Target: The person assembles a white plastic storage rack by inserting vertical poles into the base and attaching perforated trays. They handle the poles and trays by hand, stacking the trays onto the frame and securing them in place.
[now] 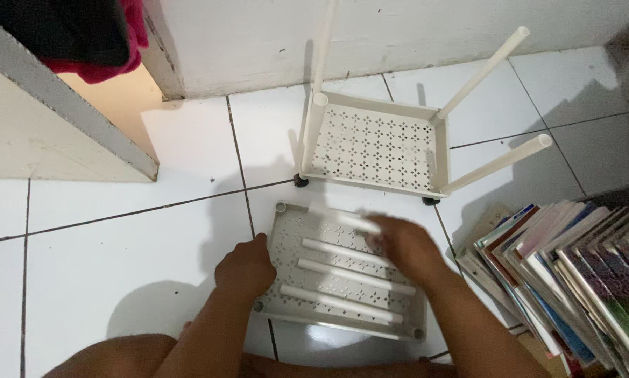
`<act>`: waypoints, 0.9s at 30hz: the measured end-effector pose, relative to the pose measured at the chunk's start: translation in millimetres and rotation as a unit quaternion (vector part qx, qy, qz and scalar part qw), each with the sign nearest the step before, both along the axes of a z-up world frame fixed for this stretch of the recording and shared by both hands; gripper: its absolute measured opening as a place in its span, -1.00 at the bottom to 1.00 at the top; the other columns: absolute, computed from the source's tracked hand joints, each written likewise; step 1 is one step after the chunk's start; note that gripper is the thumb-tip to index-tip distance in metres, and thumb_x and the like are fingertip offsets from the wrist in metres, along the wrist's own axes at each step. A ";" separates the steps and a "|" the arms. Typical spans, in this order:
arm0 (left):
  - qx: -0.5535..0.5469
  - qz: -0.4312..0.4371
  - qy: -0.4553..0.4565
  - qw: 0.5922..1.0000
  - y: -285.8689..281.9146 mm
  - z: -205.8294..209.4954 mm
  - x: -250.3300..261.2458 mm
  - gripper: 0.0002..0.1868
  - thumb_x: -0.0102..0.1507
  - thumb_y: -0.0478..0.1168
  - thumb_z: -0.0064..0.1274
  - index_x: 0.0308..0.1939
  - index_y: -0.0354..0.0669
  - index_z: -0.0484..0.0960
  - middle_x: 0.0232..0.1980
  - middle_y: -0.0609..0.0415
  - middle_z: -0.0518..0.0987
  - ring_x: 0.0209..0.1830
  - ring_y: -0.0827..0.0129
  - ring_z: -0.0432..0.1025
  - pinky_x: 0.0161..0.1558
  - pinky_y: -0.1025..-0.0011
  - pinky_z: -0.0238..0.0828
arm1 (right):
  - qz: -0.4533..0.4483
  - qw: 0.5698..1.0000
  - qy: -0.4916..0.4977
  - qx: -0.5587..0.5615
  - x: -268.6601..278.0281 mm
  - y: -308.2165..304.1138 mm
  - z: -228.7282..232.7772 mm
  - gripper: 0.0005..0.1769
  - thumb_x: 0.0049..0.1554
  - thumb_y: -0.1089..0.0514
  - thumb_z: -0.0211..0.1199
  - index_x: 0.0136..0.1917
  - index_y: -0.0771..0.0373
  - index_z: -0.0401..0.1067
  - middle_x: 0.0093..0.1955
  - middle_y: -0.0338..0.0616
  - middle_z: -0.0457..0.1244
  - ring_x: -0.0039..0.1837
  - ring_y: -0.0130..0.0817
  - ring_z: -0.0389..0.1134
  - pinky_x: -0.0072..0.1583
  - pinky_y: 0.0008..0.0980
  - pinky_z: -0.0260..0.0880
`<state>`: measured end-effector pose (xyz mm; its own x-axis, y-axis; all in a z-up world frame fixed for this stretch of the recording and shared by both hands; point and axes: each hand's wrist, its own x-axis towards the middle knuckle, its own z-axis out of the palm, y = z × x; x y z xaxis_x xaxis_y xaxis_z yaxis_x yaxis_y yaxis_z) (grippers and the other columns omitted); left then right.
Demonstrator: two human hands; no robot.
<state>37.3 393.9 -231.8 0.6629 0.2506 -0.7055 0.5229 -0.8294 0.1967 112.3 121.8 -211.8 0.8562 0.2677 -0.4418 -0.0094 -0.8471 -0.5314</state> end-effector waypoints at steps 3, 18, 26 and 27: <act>0.008 -0.006 -0.021 1.000 5.0 -1.5 -2.3 -0.71 0.26 -0.28 0.02 0.07 -0.08 0.52 -0.05 -0.05 0.70 -0.02 0.08 0.60 -0.01 0.12 0.55 | -0.058 0.995 -0.047 -0.073 27.7 1.1 14.0 -0.65 0.26 0.04 0.14 0.28 0.12 0.44 0.09 -0.05 0.42 -0.02 -0.23 0.46 0.12 -0.15 0.44; 0.041 -0.022 -0.003 0.999 9.5 6.5 -0.1 -0.57 0.34 -0.24 -0.06 0.31 -0.07 0.41 -0.05 -0.04 0.68 -0.07 0.14 0.63 -0.09 0.16 0.60 | -0.112 0.955 -0.162 -0.222 33.8 -64.3 -65.4 -0.56 0.09 0.06 0.38 0.24 0.14 0.48 0.18 0.02 0.31 0.22 0.01 0.32 0.20 -0.02 0.38; 0.044 -0.007 0.027 0.999 8.5 11.9 4.4 -0.47 0.28 -0.27 0.01 0.36 0.03 0.38 0.03 -0.03 0.67 0.00 0.15 0.60 -0.03 0.15 0.57 | -0.001 0.951 -0.295 -0.087 19.7 -47.5 -41.4 -0.81 0.01 0.05 0.39 -0.13 0.17 0.57 -0.01 -0.06 0.40 0.16 -0.06 0.36 0.22 -0.05 0.39; 0.043 -0.006 0.020 0.999 8.8 12.3 4.4 -0.47 0.27 -0.28 0.02 0.34 0.03 0.40 0.03 -0.01 0.68 0.01 0.15 0.60 -0.03 0.16 0.57 | 0.053 0.964 -0.250 -0.079 15.0 -36.3 -32.0 -0.75 -0.15 0.00 0.47 -0.25 0.17 0.57 -0.08 -0.11 0.41 0.13 -0.12 0.38 0.18 -0.07 0.40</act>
